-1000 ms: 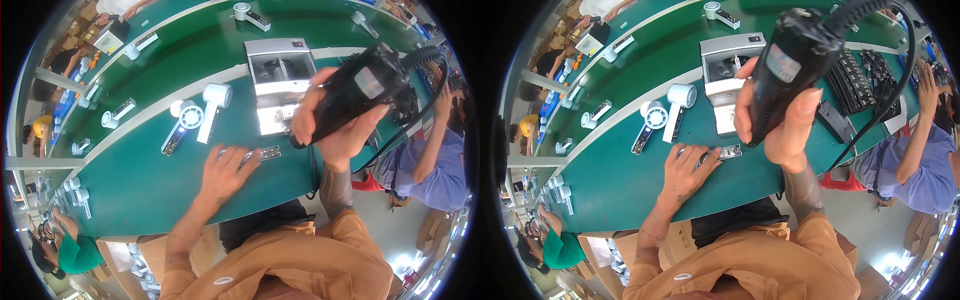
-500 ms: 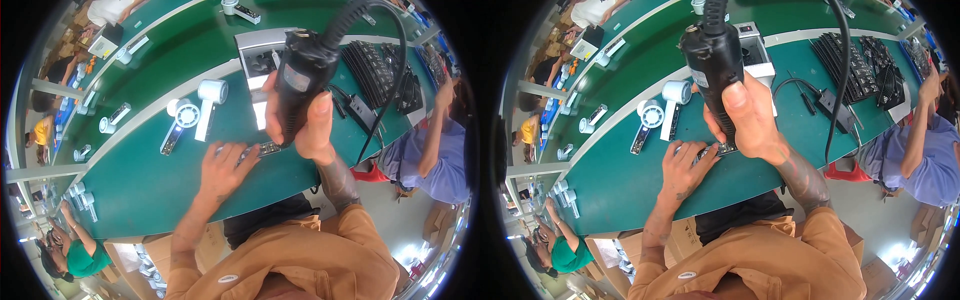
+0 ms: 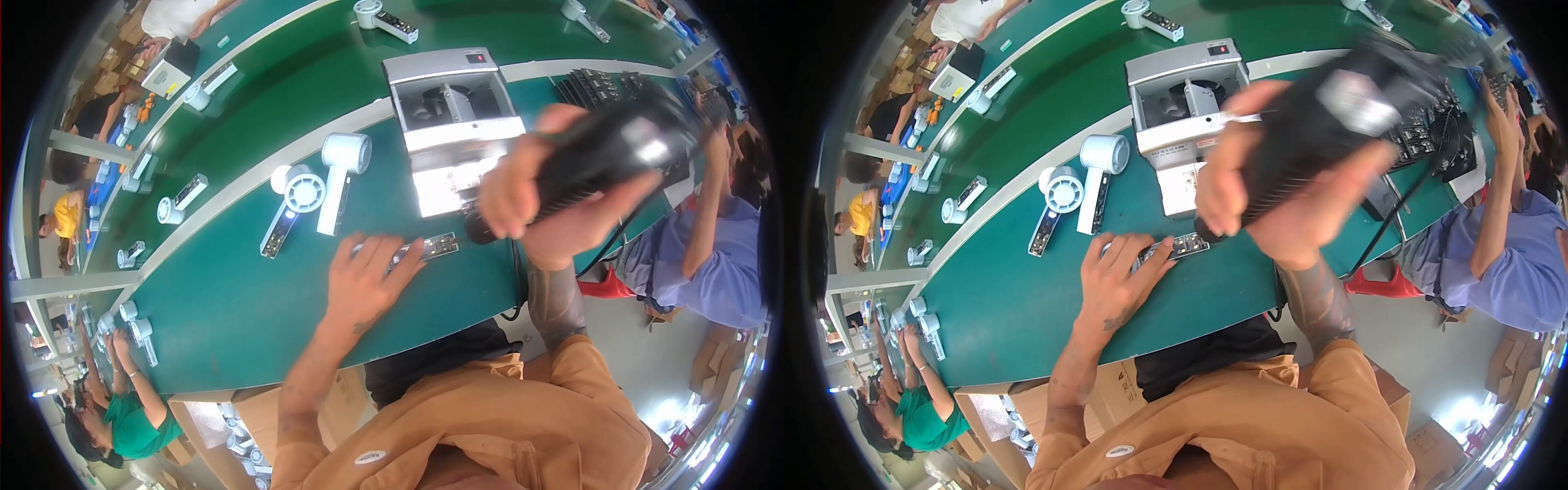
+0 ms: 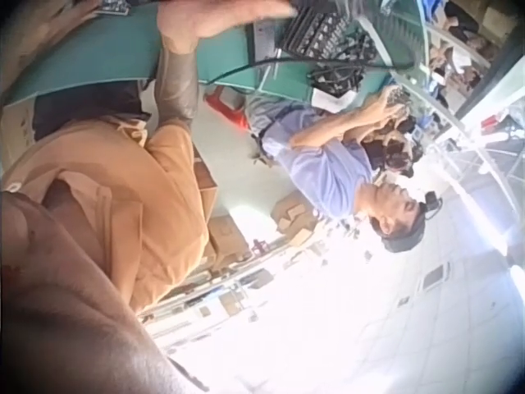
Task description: The person assembles hair dryer components by hand, inserting PCBs and screws into a plastic housing, then securing them with an electric screwdriver.
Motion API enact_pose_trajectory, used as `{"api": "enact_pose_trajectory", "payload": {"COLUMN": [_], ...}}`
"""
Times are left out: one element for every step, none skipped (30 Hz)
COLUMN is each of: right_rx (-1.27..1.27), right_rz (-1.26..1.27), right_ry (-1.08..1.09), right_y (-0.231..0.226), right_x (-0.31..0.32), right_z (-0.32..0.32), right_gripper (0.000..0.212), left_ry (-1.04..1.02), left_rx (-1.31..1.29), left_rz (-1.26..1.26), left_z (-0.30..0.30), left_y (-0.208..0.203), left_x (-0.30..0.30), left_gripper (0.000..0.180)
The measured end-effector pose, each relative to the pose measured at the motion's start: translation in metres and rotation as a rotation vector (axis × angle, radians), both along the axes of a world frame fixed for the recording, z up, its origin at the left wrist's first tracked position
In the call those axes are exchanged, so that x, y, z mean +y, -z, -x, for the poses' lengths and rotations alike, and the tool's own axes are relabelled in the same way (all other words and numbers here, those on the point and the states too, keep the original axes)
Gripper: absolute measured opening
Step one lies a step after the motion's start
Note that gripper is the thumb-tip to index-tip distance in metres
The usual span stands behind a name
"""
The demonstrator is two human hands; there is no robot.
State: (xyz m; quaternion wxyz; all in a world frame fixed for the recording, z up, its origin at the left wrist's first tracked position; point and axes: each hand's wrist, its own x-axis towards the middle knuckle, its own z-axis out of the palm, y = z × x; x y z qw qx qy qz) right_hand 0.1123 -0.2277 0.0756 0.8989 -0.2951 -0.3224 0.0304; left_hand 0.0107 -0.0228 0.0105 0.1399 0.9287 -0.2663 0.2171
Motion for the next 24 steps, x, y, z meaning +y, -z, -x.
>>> {"api": "enact_pose_trajectory", "payload": {"right_rx": [-0.115, -0.252, -0.334, -0.432, -0.53, -0.527, -0.602, -0.487, -0.362, -0.361, -0.364, -0.472, -0.565, -0.515, -0.512, -0.39, -0.268, 0.01, -0.053, -0.046, -0.045, -0.05, -0.049, -0.051], "right_rz": [-0.083, -0.122, -0.167, -0.218, -0.268, -0.295, -0.161, 0.171, 0.493, 0.537, 0.534, 0.23, -0.076, -0.143, -0.142, -0.084, -0.027, 0.223, 0.411, 0.496, 0.581, 0.595, 0.594, 0.577], "right_ry": [0.085, 0.184, 0.349, 0.523, 0.698, 0.804, 0.908, 0.86, 0.797, 0.644, 0.653, 0.604, 0.53, 0.473, 0.472, 0.321, 0.171, 0.459, 0.469, 0.507, 0.532, 0.543, 0.539, 0.532], "right_y": [-0.004, -0.008, -0.017, -0.024, -0.028, -0.031, -0.024, -0.014, -0.012, -0.012, -0.013, -0.02, -0.028, -0.039, -0.04, -0.04, -0.041, -0.044, -0.039, -0.028, -0.022, -0.023, -0.022, -0.019], "right_x": [-0.004, -0.013, -0.017, -0.017, -0.016, -0.011, -0.013, -0.016, -0.015, -0.013, -0.016, -0.018, -0.021, -0.024, -0.026, -0.029, -0.031, -0.016, -0.009, -0.002, 0.004, 0.004, 0.005, 0.003], "right_z": [-0.004, -0.012, -0.013, -0.019, -0.027, -0.035, -0.05, -0.054, -0.058, -0.064, -0.061, -0.053, -0.043, -0.032, -0.029, -0.028, -0.025, -0.017, -0.021, -0.021, -0.023, -0.022, -0.024, -0.024], "right_gripper": [0.09, 0.09, 0.093, 0.096, 0.099, 0.104, 0.107, 0.108, 0.109, 0.111, 0.111, 0.11, 0.11, 0.108, 0.108, 0.107, 0.107, 0.108, 0.106, 0.105, 0.104, 0.102, 0.102, 0.101], "left_ry": [-0.006, 0.0, 0.004, 0.006, 0.015, 0.013, 0.003, 0.011, 0.0, -0.012, -0.005, 0.002, -0.004, -0.014, -0.011, -0.007, -0.008, -0.013, -0.006, 0.006, -0.003, -0.012, -0.016, -0.008], "left_rx": [-0.009, -0.016, -0.019, -0.021, -0.023, -0.022, -0.018, -0.024, -0.009, 0.006, -0.001, -0.009, -0.011, -0.009, -0.019, -0.029, -0.026, -0.024, -0.017, -0.012, -0.006, 0.0, 0.002, 0.007], "left_rz": [0.017, 0.017, 0.012, 0.006, 0.003, 0.005, 0.001, -0.001, -0.003, -0.005, -0.008, -0.003, 0.004, 0.007, 0.004, 0.0, 0.0, -0.008, -0.012, -0.016, -0.008, -0.001, -0.002, -0.013], "left_z": [-0.001, -0.003, -0.004, -0.003, -0.001, -0.005, -0.004, -0.003, -0.004, -0.005, -0.006, -0.008, -0.007, -0.009, -0.013, -0.015, -0.014, -0.015, -0.013, -0.011, -0.01, -0.01, -0.013, -0.015], "left_y": [0.0, 0.0, -0.001, -0.001, 0.0, 0.001, 0.002, 0.003, 0.003, 0.004, 0.005, 0.008, 0.009, 0.009, 0.006, 0.004, 0.004, 0.006, 0.007, 0.006, 0.008, 0.008, 0.008, 0.008], "left_x": [-0.001, -0.001, -0.003, -0.002, -0.002, -0.005, -0.005, -0.005, -0.003, -0.001, 0.0, -0.001, -0.005, -0.008, -0.01, -0.012, -0.015, -0.013, -0.012, -0.012, -0.013, -0.013, -0.012, -0.013], "left_gripper": [0.036, 0.036, 0.037, 0.037, 0.037, 0.037, 0.037, 0.037, 0.037, 0.037, 0.037, 0.037, 0.037, 0.037, 0.037, 0.037, 0.037, 0.037, 0.037, 0.037, 0.037, 0.037, 0.037, 0.036]}}
